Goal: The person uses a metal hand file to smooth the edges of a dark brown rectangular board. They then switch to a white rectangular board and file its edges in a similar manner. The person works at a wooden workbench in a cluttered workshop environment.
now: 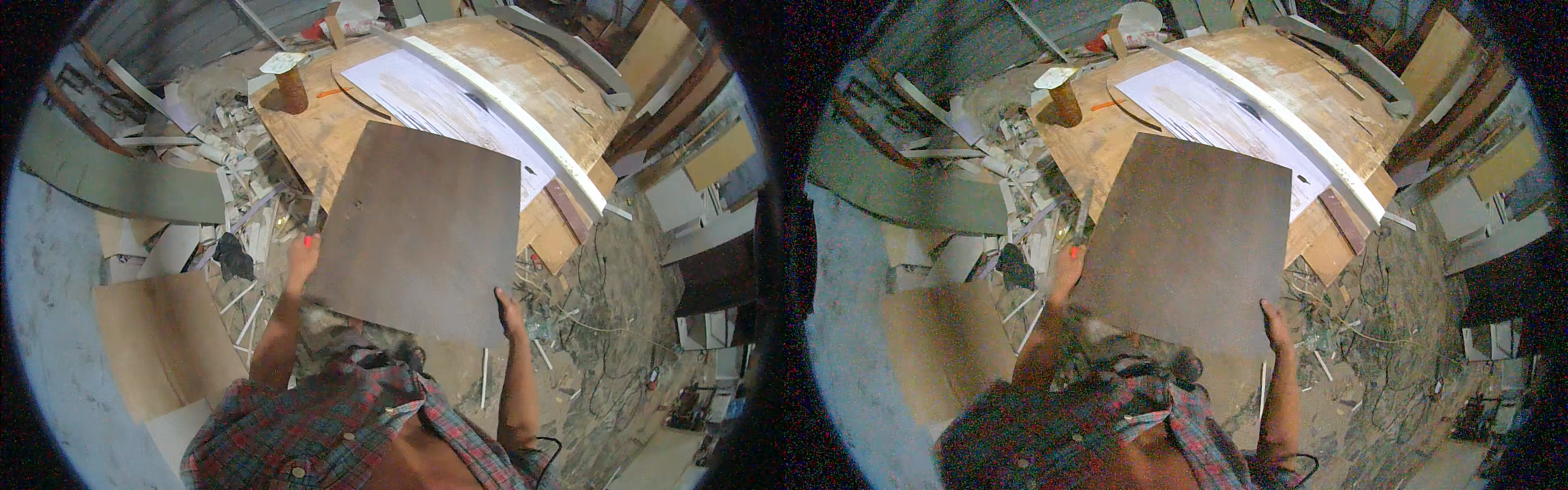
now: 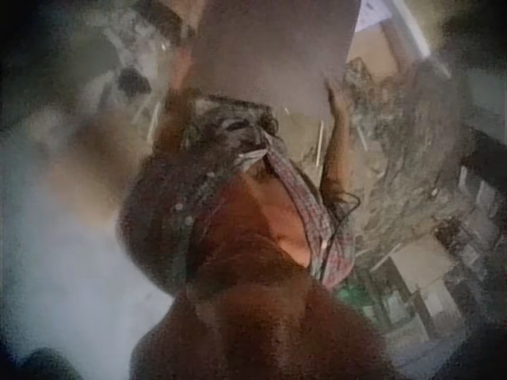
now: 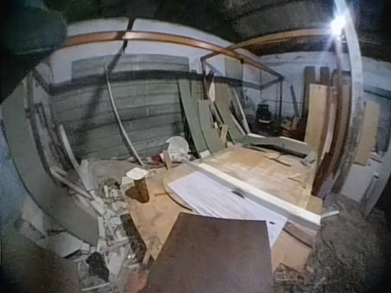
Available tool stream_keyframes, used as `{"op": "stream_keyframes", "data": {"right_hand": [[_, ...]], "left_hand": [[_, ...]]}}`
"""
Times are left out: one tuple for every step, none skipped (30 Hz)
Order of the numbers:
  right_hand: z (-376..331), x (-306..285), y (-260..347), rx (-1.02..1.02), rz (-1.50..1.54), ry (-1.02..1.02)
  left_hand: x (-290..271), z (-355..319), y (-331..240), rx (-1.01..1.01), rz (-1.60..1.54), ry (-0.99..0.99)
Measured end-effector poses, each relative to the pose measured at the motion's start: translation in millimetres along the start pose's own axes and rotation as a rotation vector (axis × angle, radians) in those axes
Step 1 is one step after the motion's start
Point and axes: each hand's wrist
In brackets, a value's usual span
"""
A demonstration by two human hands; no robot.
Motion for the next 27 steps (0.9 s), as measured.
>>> {"op": "stream_keyframes", "data": {"right_hand": [[9.6, -13.5, -2.1, -0.008, 0.057, 0.035], [11.2, -12.6, 1.5, -0.002, 0.107, 0.08], [7.4, -12.9, 1.4, 0.042, 0.132, 0.077], [-5.3, 0.5, 9.6, 0.096, 0.155, 0.094], [-14.5, 5.9, 15.0, 0.144, 0.182, 0.096], [-16.8, 13.5, 22.2, 0.158, 0.179, 0.104], [-19.5, 17.5, 30.1, 0.165, 0.176, 0.106], [-21.2, 23.0, 35.0, 0.175, 0.179, 0.111], [-19.7, 22.1, 36.6, 0.19, 0.185, 0.094], [-16.8, 14.2, 35.9, 0.203, 0.19, 0.061], [-13.6, 13.4, 33.5, 0.225, 0.199, 0.051], [-10.2, 11.1, 32.6, 0.195, 0.205, 0.029], [-7.7, 8.5, 30.9, 0.177, 0.209, 0.009], [-15.2, -0.6, 20.2, 0.175, 0.222, -0.035], [-12.7, 5.0, 19.0, 0.213, 0.227, -0.027], [-11.8, 8.3, 21.4, 0.256, 0.233, -0.014], [-11.1, 5.1, 22.0, 0.288, 0.238, -0.012], [-7.5, -7.1, 16.5, 0.273, 0.286, 0.008], [5.2, -7.9, 17.1, 0.277, 0.287, 0.021], [15.2, -13.3, 22.9, 0.276, 0.281, 0.025], [19.0, -21.8, 26.0, 0.276, 0.275, 0.023], [20.9, -14.2, 29.9, 0.267, 0.247, 0.034], [16.5, 3.7, 34.6, 0.26, 0.22, 0.053], [14.2, 17.4, 43.5, 0.241, 0.184, 0.07], [13.9, 14.8, 46.4, 0.156, 0.16, 0.056], [8.3, 8.8, 40.9, 0.074, 0.146, 0.03], [1.7, 2.3, 34.9, 0.001, 0.135, 0.001]], "left_hand": [[3.6, 15.1, 11.7, -0.006, -0.065, -0.045], [2.6, 28.0, 22.5, 0.005, -0.049, -0.034], [2.3, 45.9, 32.3, 0.02, -0.035, -0.021], [-1.7, 61.4, 48.2, 0.023, -0.003, -0.011], [0.7, 84.4, 59.1, 0.057, 0.003, -0.036], [3.7, 112.8, 68.3, 0.094, 0.01, -0.06], [12.8, 142.5, 78.6, 0.106, 0.05, -0.097], [19.1, 171.9, 88.7, 0.122, 0.095, -0.131], [22.2, 201.9, 89.6, 0.113, 0.073, -0.027], [30.5, 226.9, 80.0, 0.11, 0.039, 0.082], [35.2, 239.8, 72.8, 0.25, 0.108, -0.04], [37.7, 248.8, 66.7, 0.383, 0.179, -0.17], [39.3, 248.6, 60.8, 0.509, 0.253, -0.292], [45.5, 225.6, 31.4, 0.479, 0.071, -0.184], [46.5, 195.8, 22.3, 0.364, -0.064, -0.07], [44.4, 159.9, 16.3, 0.239, -0.188, 0.043], [38.6, 127.3, -1.4, 0.085, -0.269, 0.224], [33.9, 101.3, -19.9, -0.065, -0.364, 0.397], [35.1, 76.6, -18.2, -0.079, -0.31, 0.419], [38.7, 62.6, -22.8, -0.091, -0.267, 0.439], [44.0, 60.2, -23.0, -0.113, -0.312, 0.439], [40.3, 62.7, -22.9, -0.138, -0.336, 0.429], [32.8, 61.4, -19.7, -0.167, -0.354, 0.415], [32.8, 54.7, -2.8, -0.173, -0.36, 0.368], [44.9, 50.1, 20.2, -0.166, -0.382, 0.319], [49.4, 50.1, 20.4, -0.151, -0.347, 0.298], [50.7, 51.0, 20.8, -0.138, -0.311, 0.271]]}}
Point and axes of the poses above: each hand's wrist, its own z-axis towards the middle knuckle, its own x-axis out of the palm, y = z × x, and after that the axes turned 13 degrees about x, right-handed
